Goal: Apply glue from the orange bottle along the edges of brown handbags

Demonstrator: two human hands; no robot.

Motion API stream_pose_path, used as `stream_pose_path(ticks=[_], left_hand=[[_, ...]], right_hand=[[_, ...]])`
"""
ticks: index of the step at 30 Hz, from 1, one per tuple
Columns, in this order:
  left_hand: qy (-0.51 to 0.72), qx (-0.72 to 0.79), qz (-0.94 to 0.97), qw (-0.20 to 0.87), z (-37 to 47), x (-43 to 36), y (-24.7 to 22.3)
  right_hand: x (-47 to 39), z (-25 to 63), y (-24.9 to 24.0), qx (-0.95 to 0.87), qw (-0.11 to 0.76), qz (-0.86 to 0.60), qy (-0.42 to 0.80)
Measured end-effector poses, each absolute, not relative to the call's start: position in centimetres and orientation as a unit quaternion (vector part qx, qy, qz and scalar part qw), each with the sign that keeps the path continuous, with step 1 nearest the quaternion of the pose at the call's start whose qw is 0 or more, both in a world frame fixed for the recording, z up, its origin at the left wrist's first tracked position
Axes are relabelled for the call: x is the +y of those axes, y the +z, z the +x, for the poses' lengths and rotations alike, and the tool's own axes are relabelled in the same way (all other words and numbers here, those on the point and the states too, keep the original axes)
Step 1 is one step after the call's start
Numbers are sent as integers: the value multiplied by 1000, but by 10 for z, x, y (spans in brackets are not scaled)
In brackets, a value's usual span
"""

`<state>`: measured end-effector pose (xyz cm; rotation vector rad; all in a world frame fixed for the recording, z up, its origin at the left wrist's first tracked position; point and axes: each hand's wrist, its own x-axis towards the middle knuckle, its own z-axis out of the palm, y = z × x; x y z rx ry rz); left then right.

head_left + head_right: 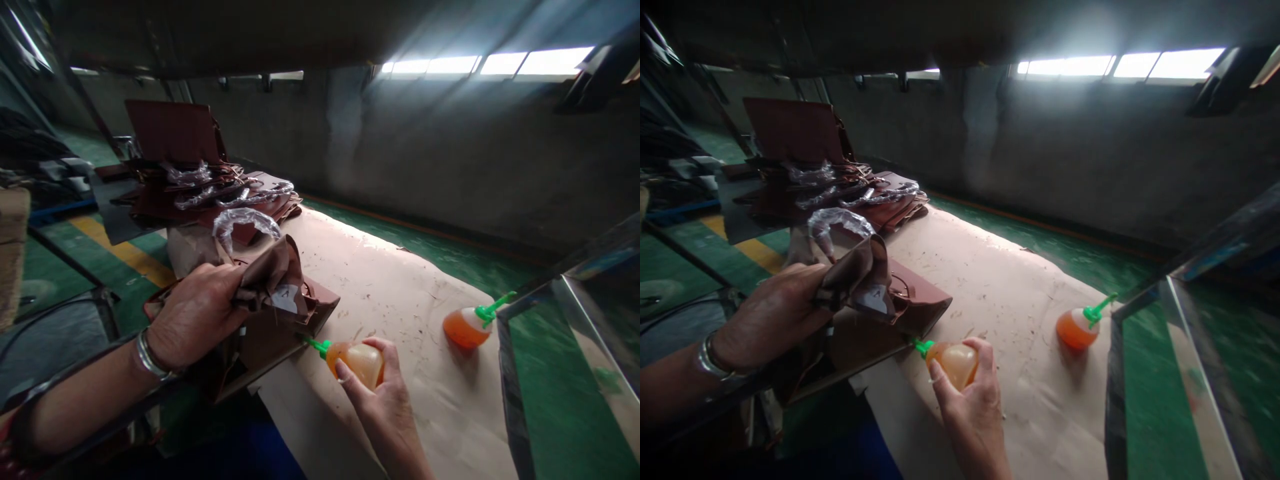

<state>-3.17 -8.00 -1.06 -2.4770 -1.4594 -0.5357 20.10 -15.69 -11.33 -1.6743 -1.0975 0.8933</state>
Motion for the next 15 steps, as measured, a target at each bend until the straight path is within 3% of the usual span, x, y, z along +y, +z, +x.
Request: stream_pose_path(ticks=[8, 15], left_hand=[[-125, -528, -838, 54, -28, -83, -11], [-166, -542, -823, 21, -32, -83, -18]], right_hand=[[-157, 202, -90, -354, 455, -635, 514], [-152, 206, -132, -241, 499, -542, 632]])
